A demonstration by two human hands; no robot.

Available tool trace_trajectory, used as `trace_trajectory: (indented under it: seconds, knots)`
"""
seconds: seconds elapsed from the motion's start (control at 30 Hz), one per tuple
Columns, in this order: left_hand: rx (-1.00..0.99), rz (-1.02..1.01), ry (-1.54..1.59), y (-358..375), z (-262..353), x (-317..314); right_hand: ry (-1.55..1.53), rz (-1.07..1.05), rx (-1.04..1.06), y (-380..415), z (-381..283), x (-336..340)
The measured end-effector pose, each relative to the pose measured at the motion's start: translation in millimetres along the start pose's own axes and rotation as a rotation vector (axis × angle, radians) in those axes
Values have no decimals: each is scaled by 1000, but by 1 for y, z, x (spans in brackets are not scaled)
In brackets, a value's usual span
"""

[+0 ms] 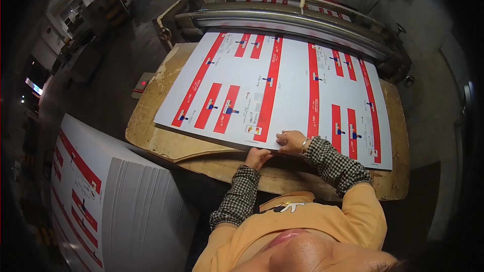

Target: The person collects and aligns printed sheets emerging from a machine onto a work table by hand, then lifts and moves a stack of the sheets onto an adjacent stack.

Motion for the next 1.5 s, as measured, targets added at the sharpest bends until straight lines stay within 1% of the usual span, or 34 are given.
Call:
trace_trajectory:
  seconds: [0.03,0.07,0.1,0.13,0.17,0.2,0.23,0.3,0.33,0.43,0.47,0.57,0.6,0.7,0.77,0.8,0.83,0.9,0.93,1.0,1.03,1.1,1.13,1.23,1.3,1.37,1.43,1.5]
  knots:
    - [-1,-4,10,1,0,0,4,37,-6,2,-2,-1]
    - [4,-11,15,2,0,-1,-9,-62,-75,0,-6,2]
    - [13,-22,14,2,-1,-5,-95,-11,-52,0,-9,19]
    - [-1,0,91,-2,-4,-6,-177,45,-33,0,-9,37]
    - [-69,15,104,-2,0,-7,-258,102,-14,3,-14,53]
    - [-62,75,126,-2,-1,-5,-237,291,56,9,-27,77]
    - [-59,141,153,0,-3,-2,-224,276,53,11,-27,74]
    - [-20,100,192,-4,-13,3,-209,242,61,15,-31,61]
    - [-10,77,211,-7,-13,4,-239,219,57,14,-20,41]
    - [-4,136,155,-4,-6,1,-183,45,-71,14,-7,13]
    - [-14,69,146,-3,-3,-3,-226,66,-97,14,-10,22]
    - [-7,115,96,-3,-4,0,-236,86,-131,-15,23,13]
    - [-14,87,105,-5,-6,0,-218,150,-189,-25,35,21]
    - [-15,143,76,-3,-3,-1,-211,433,-480,-36,67,34]
    - [-45,136,107,-5,-3,-1,-23,226,-345,-56,67,5]
    - [-42,103,113,-6,-2,-2,87,140,-172,-52,44,-6]
    - [-33,76,122,-6,-3,-3,49,97,-182,-38,24,-12]
    - [-75,-14,84,-10,-5,0,170,161,-100,-5,-20,-10]
    - [-92,-56,63,-10,-7,2,156,136,-90,-2,-23,-8]
    - [-25,-12,44,-4,-4,2,129,91,-74,-2,-18,0]
    - [9,7,34,-2,-5,2,10,17,-91,-6,-9,1]
    - [-22,34,84,-3,-9,2,-224,-126,-133,-13,7,6]
    - [-28,61,128,-4,-8,1,-396,-41,-159,-11,10,21]
    - [-41,145,199,0,-4,2,-596,55,-221,-1,-7,68]
    - [-51,264,269,-4,-15,14,-538,162,-136,4,-27,80]
    - [-52,277,255,-11,-26,24,-367,245,-12,5,-28,61]
    - [-42,267,233,-22,-31,27,-468,237,-60,4,-10,31]
    - [-65,261,142,-25,-25,25,-603,227,-127,9,2,9]
Point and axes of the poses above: each hand's wrist, its own y-axis away from the middle knuckle, its own x-axis out of the back of the hand, z = x × y, the point moved 8 cm from there along -y, towards the middle knuckle, and after that the axes turned 2 degrees about -x, right-handed, at the moved point
